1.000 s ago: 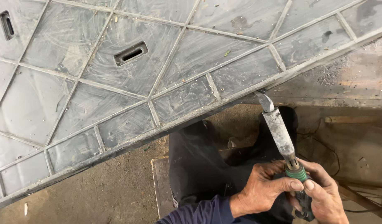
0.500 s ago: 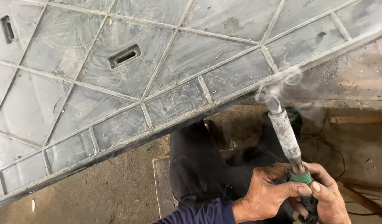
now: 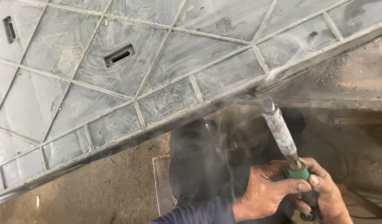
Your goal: The person uses a plastic welding iron to melt and fuse plastic fragments into a groove along the edge of a textured plastic pallet.
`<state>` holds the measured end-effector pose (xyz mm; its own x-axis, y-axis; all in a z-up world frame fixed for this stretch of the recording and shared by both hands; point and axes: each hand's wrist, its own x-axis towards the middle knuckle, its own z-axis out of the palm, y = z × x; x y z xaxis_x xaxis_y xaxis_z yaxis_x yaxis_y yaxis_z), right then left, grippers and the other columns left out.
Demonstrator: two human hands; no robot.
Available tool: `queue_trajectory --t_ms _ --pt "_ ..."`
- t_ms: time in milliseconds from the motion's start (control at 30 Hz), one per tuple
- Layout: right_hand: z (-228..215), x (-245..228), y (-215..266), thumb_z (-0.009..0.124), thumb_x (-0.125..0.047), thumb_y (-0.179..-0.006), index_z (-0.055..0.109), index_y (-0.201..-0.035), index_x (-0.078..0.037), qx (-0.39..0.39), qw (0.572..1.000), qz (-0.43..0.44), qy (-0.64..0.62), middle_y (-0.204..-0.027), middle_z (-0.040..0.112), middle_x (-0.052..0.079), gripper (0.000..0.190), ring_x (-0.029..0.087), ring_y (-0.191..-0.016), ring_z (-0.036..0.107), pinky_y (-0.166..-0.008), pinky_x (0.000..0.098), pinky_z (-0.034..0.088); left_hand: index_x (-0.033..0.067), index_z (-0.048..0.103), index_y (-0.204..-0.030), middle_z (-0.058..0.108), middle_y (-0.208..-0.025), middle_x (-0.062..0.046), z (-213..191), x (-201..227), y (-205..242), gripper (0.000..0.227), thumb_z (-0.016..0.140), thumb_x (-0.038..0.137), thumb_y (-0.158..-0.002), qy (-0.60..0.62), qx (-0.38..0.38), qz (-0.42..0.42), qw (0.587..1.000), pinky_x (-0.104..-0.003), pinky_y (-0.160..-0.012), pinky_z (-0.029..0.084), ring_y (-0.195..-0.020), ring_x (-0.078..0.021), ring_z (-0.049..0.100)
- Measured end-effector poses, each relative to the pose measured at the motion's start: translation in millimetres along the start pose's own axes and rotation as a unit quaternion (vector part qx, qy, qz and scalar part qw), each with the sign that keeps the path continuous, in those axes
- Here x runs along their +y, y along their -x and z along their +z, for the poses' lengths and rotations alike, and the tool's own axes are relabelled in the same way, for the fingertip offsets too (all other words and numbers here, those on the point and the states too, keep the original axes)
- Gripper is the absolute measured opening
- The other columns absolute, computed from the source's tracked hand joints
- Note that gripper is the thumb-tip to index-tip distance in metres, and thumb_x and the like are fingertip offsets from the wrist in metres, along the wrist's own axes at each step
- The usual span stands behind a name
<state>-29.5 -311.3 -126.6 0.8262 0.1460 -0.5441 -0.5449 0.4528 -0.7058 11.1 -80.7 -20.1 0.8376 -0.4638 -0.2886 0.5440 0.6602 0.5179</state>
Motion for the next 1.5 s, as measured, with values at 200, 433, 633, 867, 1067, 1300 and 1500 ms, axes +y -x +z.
queue_trajectory --t_ms 200,433,633,867,1067,1300,1500 --pt "2.6 -5.6 -4.7 0.069 -0.038 -0.09 0.059 -0.136 0.006 0.002 1.0 0.003 0.005 -0.093 0.063 0.015 0.064 0.024 -0.053 0.057 -0.033 0.0352 0.046 -0.01 0.065 -0.122 0.071 -0.101 -0.01 1.1 -0.6 -6.5 0.029 0.078 0.005 -0.101 0.001 0.03 -0.007 1.0 -0.03 -0.079 0.06 -0.089 -0.0133 0.066" --pt "45.0 -43.0 13.1 0.051 -0.036 -0.094 0.047 -0.151 0.006 -0.014 0.967 -0.085 0.24 -0.14 0.064 0.016 0.07 0.026 -0.135 0.057 -0.115 0.041 0.036 -0.0051 0.07 -0.12 0.073 -0.104 -0.007 -3.6 1.4 -10.9 0.029 0.079 0.012 -0.098 -0.063 0.033 -0.006 0.997 -0.028 -0.079 0.057 -0.091 -0.0121 0.067" --pt "51.3 -24.2 5.3 0.062 -0.017 -0.097 0.04 -0.155 0.009 -0.077 0.927 -0.231 0.286 -0.142 0.06 0.018 0.068 0.025 -0.135 0.053 -0.121 0.0395 0.033 -0.0024 0.071 -0.119 0.073 -0.102 -0.003 -19.9 -5.8 -11.7 0.027 0.08 0.016 -0.1 -0.043 0.008 -0.01 0.999 -0.025 -0.09 0.054 -0.097 -0.0087 0.065" --pt "74.1 2.4 5.6 0.057 -0.021 -0.1 0.04 -0.154 0.009 -0.019 0.915 -0.259 0.308 -0.152 0.054 0.019 0.064 0.026 -0.146 0.045 -0.124 0.0392 0.028 -0.0007 0.071 -0.124 0.073 -0.106 -0.003 -29.3 11.3 -5.2 0.033 0.079 0.016 -0.096 -0.089 0.032 -0.024 0.995 -0.024 -0.092 0.055 -0.097 -0.0081 0.066" --pt "100.4 39.3 -8.9 0.052 -0.031 -0.103 0.036 -0.156 0.006 0.018 0.926 -0.259 0.274 -0.153 0.05 0.019 0.066 0.026 -0.142 0.047 -0.118 0.0389 0.033 -0.0014 0.071 -0.12 0.073 -0.101 -0.001 -46.1 26.1 -2.5 0.031 0.078 0.017 -0.096 -0.137 0.042 -0.011 0.99 -0.024 -0.086 0.054 -0.092 -0.0076 0.064" --pt "98.7 94.3 -42.7 0.078 -0.016 -0.087 0.047 -0.152 0.0 0.029 0.93 -0.286 0.23 -0.125 0.066 0.011 0.074 0.017 -0.113 0.063 -0.1 0.0322 0.051 -0.0019 0.071 -0.118 0.073 -0.099 -0.002 -64.2 42.5 8.0 0.034 0.077 0.026 -0.098 -0.266 0.011 0.017 0.964 -0.026 -0.085 0.057 -0.092 -0.0099 0.068" --pt "105.1 91.0 -62.0 0.079 -0.018 -0.084 0.049 -0.148 -0.002 0.039 0.911 -0.299 0.282 -0.124 0.07 0.008 0.073 0.016 -0.113 0.066 -0.101 0.032 0.052 0.001 0.066 -0.134 0.073 -0.105 -0.002 -74.3 44.7 -2.9 0.047 0.075 0.031 -0.098 -0.299 0.01 0.054 0.953 -0.029 -0.098 0.058 -0.103 -0.0113 0.07"
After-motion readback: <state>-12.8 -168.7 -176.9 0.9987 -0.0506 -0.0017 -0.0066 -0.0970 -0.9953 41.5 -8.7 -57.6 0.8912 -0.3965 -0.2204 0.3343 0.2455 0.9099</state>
